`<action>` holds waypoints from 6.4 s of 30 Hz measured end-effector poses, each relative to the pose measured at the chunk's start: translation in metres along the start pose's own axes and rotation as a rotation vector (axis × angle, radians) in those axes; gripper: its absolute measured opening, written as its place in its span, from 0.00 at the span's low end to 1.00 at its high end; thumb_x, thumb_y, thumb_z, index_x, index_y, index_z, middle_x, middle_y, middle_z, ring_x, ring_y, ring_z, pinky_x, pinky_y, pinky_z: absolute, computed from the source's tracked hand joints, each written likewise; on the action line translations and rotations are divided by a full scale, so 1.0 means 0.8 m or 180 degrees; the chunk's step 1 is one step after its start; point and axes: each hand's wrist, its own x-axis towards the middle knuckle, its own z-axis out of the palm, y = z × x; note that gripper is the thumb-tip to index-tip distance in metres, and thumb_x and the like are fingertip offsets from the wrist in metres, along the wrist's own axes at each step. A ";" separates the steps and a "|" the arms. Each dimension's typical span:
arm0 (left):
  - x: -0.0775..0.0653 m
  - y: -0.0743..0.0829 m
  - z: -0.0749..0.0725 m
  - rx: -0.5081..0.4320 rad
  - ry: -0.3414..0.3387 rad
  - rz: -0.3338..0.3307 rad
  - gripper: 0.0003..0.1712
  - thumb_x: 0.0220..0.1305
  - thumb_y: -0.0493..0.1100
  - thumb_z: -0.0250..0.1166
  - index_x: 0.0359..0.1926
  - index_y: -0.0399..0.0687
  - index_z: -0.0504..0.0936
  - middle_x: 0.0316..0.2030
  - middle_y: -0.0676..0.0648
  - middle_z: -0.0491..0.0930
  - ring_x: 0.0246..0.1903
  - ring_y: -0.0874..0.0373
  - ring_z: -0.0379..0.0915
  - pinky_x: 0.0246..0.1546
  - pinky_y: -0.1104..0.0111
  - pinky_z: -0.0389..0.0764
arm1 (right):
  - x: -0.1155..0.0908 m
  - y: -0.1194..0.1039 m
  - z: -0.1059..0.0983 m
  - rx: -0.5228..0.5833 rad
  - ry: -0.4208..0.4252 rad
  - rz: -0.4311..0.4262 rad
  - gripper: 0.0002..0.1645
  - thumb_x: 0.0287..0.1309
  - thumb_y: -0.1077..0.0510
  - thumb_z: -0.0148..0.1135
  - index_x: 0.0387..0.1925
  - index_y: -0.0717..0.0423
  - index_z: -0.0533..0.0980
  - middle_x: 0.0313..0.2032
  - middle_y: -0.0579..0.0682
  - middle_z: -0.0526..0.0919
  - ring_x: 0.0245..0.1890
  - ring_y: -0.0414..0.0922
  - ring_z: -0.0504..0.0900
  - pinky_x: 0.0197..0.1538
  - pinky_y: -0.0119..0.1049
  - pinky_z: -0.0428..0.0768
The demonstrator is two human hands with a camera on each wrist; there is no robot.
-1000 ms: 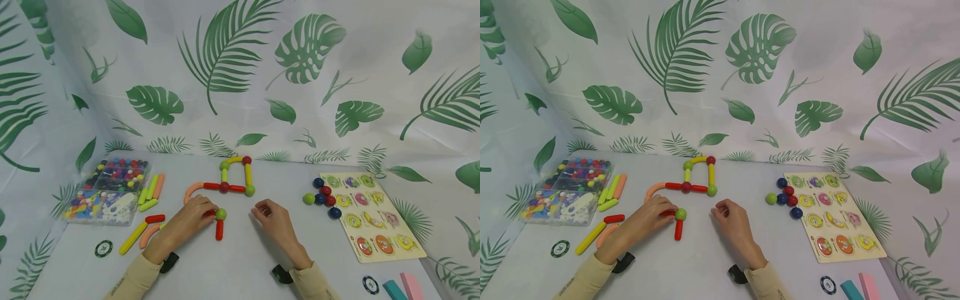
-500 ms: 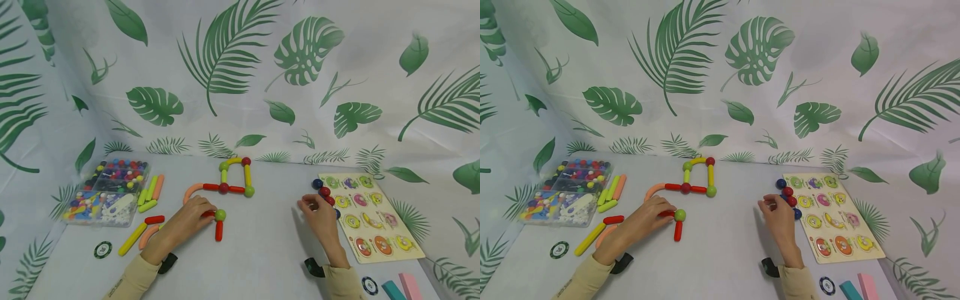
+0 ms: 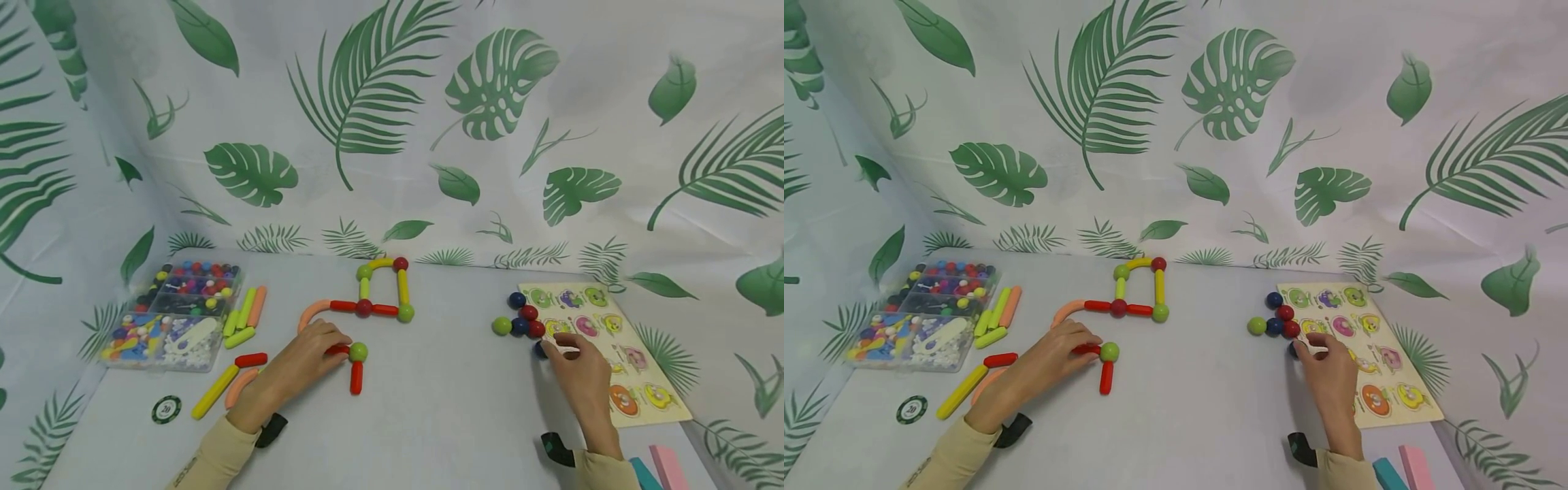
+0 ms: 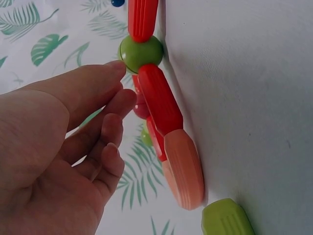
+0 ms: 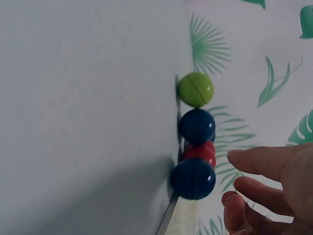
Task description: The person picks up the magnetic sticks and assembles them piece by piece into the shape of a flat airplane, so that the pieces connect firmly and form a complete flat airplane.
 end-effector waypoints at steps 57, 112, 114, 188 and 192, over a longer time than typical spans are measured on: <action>-0.013 0.013 0.012 -0.0550 -0.0970 0.0037 0.17 0.73 0.39 0.62 0.59 0.49 0.84 0.50 0.53 0.85 0.49 0.63 0.78 0.54 0.65 0.80 | -0.154 -0.189 0.133 0.0864 -0.1793 -0.1988 0.19 0.56 0.50 0.76 0.48 0.45 0.81 0.42 0.35 0.82 0.37 0.38 0.76 0.40 0.29 0.76; -0.135 -0.053 -0.078 0.0367 0.0150 -0.1123 0.09 0.57 0.45 0.77 0.38 0.52 0.87 0.34 0.56 0.81 0.39 0.59 0.75 0.42 0.57 0.80 | -0.153 -0.176 0.134 0.0643 -0.1528 -0.1876 0.16 0.56 0.49 0.76 0.45 0.44 0.83 0.36 0.35 0.82 0.33 0.35 0.75 0.38 0.27 0.75; -0.138 -0.053 -0.078 0.0430 0.0120 -0.1162 0.11 0.55 0.45 0.78 0.38 0.51 0.87 0.34 0.55 0.81 0.38 0.59 0.75 0.41 0.58 0.80 | -0.153 -0.176 0.134 0.0665 -0.1533 -0.1881 0.15 0.56 0.49 0.76 0.45 0.44 0.83 0.36 0.35 0.82 0.33 0.35 0.75 0.37 0.27 0.75; -0.148 -0.042 -0.067 0.1033 0.0370 -0.0940 0.15 0.46 0.38 0.82 0.26 0.48 0.80 0.20 0.57 0.68 0.26 0.62 0.62 0.28 0.67 0.67 | -0.148 -0.175 0.130 0.0706 -0.1392 -0.1901 0.07 0.61 0.53 0.72 0.41 0.43 0.84 0.31 0.30 0.79 0.30 0.32 0.74 0.34 0.26 0.74; -0.146 -0.040 -0.069 0.0942 0.0197 -0.1108 0.13 0.49 0.38 0.80 0.29 0.48 0.82 0.22 0.56 0.72 0.28 0.60 0.65 0.30 0.65 0.69 | -0.148 -0.175 0.130 0.0692 -0.1384 -0.1906 0.06 0.61 0.53 0.72 0.41 0.42 0.84 0.31 0.30 0.78 0.30 0.33 0.75 0.33 0.26 0.74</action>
